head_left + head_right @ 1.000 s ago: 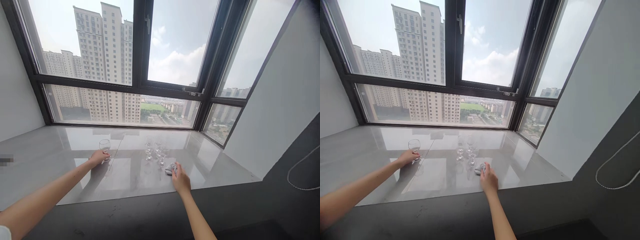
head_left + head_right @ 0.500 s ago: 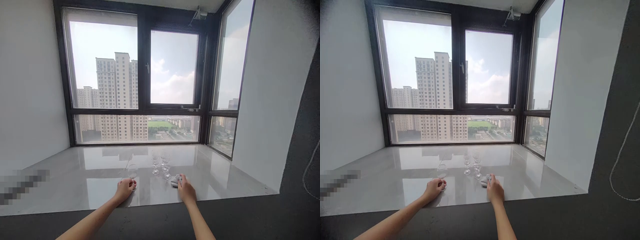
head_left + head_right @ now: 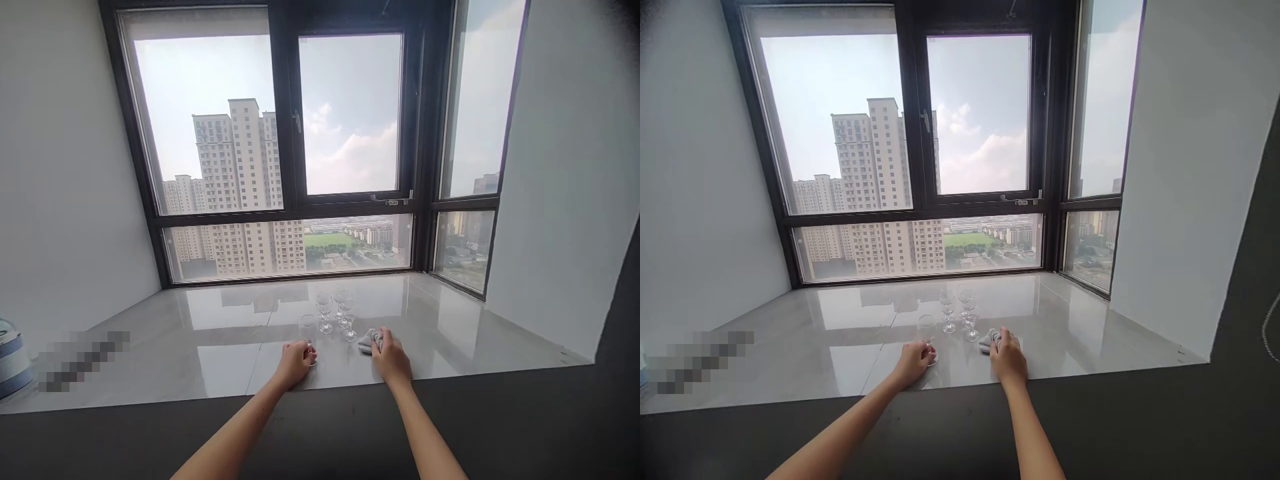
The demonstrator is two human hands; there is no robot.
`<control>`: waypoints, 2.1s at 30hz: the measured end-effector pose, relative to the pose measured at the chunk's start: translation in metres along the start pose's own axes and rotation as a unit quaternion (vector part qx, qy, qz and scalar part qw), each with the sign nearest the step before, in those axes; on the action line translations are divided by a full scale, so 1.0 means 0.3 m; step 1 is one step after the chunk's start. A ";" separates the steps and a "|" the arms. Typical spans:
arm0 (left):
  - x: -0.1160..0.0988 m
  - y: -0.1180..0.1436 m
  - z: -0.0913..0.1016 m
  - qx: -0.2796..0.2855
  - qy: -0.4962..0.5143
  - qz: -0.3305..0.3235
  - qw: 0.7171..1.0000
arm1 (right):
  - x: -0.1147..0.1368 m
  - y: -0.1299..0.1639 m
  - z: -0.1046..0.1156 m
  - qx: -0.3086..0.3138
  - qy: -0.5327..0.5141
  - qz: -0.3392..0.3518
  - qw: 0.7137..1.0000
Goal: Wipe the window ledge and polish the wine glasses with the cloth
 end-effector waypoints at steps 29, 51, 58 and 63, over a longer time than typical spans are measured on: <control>-0.079 0.026 0.066 -0.069 -0.070 -0.055 0.994 | 0.735 0.295 0.053 0.044 -0.047 0.276 0.959; -0.081 0.034 0.068 -0.069 -0.090 -0.036 0.993 | 0.711 0.260 0.070 -0.083 -0.135 0.341 0.927; -0.098 0.034 0.077 -0.067 -0.083 -0.047 0.993 | 0.750 0.252 0.044 -0.007 -0.032 0.306 0.952; -0.092 0.034 0.074 -0.064 -0.080 -0.029 0.994 | 0.791 0.216 0.001 0.079 0.055 0.269 0.958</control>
Point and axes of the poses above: each hand's wrist, its own y-axis away from the middle knuckle, its own z-axis out of the back of the hand, x = y × z, the point moved 9 cm from there along -y, towards the middle knuckle, and after that the axes turned 13 degrees about -z, right-handed, at the moved point
